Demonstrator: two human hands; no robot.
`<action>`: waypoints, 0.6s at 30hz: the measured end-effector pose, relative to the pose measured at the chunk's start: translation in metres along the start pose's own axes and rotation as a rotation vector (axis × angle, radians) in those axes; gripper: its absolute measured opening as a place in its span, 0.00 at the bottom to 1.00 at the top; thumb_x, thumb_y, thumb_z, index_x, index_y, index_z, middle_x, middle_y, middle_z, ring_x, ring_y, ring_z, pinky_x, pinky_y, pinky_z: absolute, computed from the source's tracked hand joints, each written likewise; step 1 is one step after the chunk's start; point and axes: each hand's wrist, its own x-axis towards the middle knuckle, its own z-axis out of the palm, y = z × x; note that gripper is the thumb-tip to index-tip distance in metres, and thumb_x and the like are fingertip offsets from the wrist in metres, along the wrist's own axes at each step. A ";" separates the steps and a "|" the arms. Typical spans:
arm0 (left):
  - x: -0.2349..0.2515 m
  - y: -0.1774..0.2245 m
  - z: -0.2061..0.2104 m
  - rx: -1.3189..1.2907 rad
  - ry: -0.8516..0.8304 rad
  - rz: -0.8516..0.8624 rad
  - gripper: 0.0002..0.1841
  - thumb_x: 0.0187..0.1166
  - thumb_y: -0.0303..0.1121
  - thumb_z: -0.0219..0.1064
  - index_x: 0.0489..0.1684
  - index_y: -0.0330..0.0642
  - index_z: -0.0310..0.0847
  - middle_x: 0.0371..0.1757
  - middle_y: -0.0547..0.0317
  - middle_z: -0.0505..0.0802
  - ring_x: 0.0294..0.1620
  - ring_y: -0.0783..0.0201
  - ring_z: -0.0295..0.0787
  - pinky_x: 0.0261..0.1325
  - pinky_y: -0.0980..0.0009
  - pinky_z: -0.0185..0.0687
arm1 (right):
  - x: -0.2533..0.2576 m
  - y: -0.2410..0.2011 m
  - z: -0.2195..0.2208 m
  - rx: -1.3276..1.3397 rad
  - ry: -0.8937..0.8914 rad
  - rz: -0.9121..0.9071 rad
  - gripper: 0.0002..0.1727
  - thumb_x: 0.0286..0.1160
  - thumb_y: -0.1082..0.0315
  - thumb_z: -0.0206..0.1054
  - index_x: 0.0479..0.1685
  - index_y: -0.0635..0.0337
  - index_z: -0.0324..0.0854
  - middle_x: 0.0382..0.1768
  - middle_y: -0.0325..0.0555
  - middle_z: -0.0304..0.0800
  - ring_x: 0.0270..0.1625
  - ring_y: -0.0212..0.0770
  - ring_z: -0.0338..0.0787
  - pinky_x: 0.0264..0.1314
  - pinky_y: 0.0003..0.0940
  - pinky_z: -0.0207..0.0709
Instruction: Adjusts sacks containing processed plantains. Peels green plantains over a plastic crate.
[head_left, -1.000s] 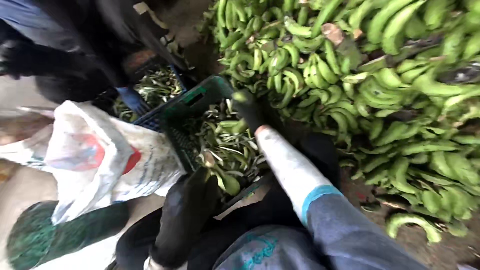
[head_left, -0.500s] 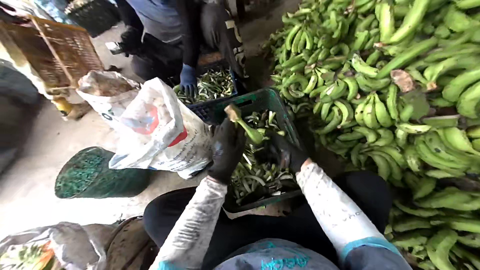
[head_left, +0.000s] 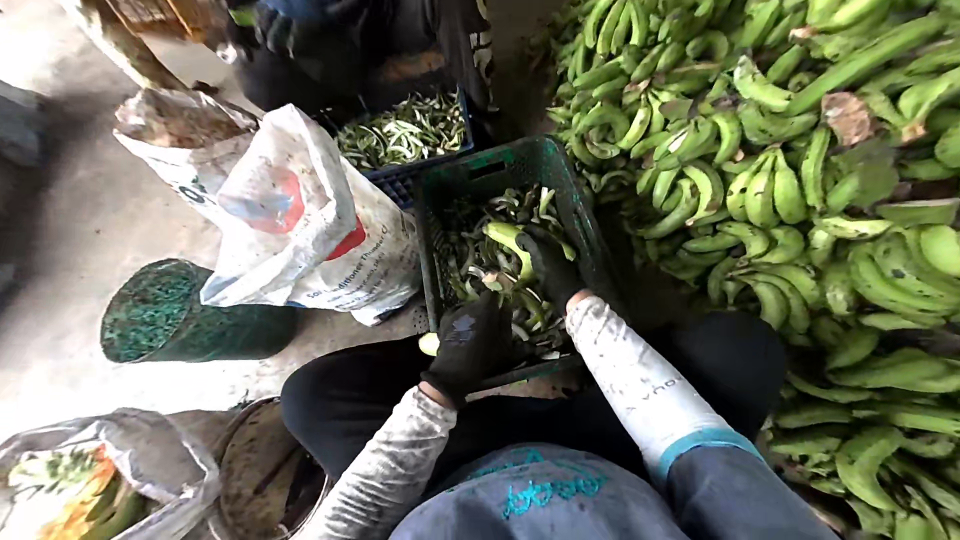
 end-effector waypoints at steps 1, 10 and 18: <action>-0.002 0.000 -0.003 0.022 0.006 0.004 0.20 0.91 0.46 0.53 0.59 0.39 0.82 0.42 0.41 0.92 0.48 0.40 0.91 0.52 0.38 0.82 | 0.001 -0.005 0.002 0.007 -0.011 -0.006 0.23 0.85 0.61 0.60 0.76 0.57 0.75 0.59 0.53 0.85 0.51 0.42 0.85 0.52 0.43 0.81; -0.075 0.004 -0.067 -0.167 0.220 0.123 0.13 0.84 0.41 0.61 0.47 0.43 0.88 0.27 0.60 0.88 0.25 0.62 0.85 0.28 0.59 0.83 | 0.050 -0.047 -0.094 -0.544 0.356 -0.258 0.31 0.83 0.69 0.60 0.85 0.70 0.62 0.80 0.68 0.69 0.82 0.56 0.72 0.83 0.50 0.68; 0.043 -0.052 -0.069 -0.086 0.201 -0.066 0.30 0.91 0.55 0.50 0.78 0.42 0.75 0.68 0.37 0.86 0.67 0.36 0.84 0.68 0.31 0.74 | 0.032 -0.106 -0.142 0.036 0.271 -0.304 0.28 0.72 0.64 0.69 0.75 0.54 0.74 0.61 0.41 0.84 0.59 0.33 0.85 0.60 0.32 0.82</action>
